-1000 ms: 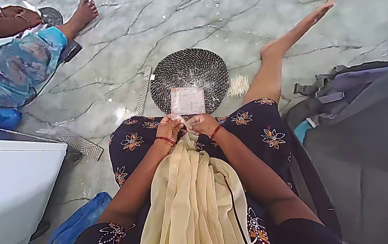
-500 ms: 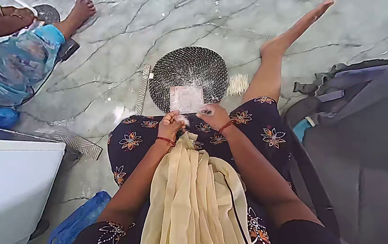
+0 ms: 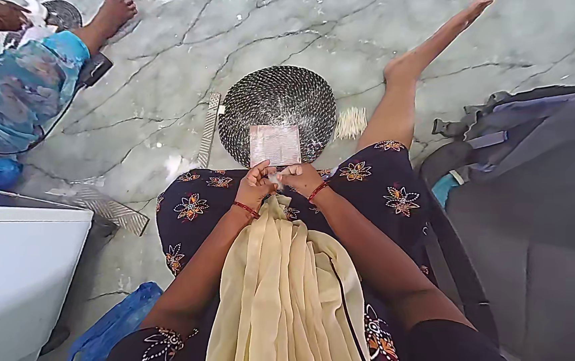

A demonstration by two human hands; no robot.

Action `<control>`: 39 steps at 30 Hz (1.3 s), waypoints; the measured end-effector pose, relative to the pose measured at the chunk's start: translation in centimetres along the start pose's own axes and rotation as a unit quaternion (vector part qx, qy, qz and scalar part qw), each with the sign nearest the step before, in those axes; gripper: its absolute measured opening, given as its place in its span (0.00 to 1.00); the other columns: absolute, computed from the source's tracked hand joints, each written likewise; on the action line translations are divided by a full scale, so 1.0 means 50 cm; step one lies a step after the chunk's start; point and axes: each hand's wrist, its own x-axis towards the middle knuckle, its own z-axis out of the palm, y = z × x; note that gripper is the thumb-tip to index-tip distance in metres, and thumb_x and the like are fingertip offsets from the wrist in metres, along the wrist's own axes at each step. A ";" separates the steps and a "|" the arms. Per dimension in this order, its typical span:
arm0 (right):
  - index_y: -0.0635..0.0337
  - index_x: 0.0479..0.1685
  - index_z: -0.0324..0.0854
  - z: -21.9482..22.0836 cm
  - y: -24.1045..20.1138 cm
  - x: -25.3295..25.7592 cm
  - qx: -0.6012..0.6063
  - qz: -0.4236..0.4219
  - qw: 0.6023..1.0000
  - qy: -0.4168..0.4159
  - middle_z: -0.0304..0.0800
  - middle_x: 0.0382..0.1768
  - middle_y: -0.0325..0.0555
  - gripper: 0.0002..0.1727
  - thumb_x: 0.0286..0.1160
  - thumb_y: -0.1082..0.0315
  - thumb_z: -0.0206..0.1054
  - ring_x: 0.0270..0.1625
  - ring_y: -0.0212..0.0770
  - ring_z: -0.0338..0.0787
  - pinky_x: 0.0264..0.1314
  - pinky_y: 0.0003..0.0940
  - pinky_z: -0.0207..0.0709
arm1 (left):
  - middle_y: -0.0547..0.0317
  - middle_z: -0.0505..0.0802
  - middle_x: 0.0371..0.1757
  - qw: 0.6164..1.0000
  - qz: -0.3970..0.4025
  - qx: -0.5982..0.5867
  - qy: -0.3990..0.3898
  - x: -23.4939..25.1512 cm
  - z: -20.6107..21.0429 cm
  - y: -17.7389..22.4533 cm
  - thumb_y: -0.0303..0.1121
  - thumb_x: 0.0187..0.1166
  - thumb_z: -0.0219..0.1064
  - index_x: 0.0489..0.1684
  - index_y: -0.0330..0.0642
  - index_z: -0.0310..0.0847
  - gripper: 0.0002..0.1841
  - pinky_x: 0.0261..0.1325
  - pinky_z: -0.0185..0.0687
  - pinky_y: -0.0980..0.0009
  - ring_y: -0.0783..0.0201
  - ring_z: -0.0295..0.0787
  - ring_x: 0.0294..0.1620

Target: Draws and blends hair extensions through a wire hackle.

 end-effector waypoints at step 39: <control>0.69 0.81 0.64 -0.002 0.002 0.006 0.007 0.055 0.996 -0.073 0.90 0.48 0.59 0.37 0.71 0.76 0.75 0.38 0.40 0.88 0.42 0.35 0.83 | 0.51 0.83 0.70 0.976 -0.054 -0.148 0.149 0.012 0.006 0.007 0.08 0.74 0.64 0.80 0.36 0.64 0.32 0.49 0.86 0.71 0.68 0.87 0.47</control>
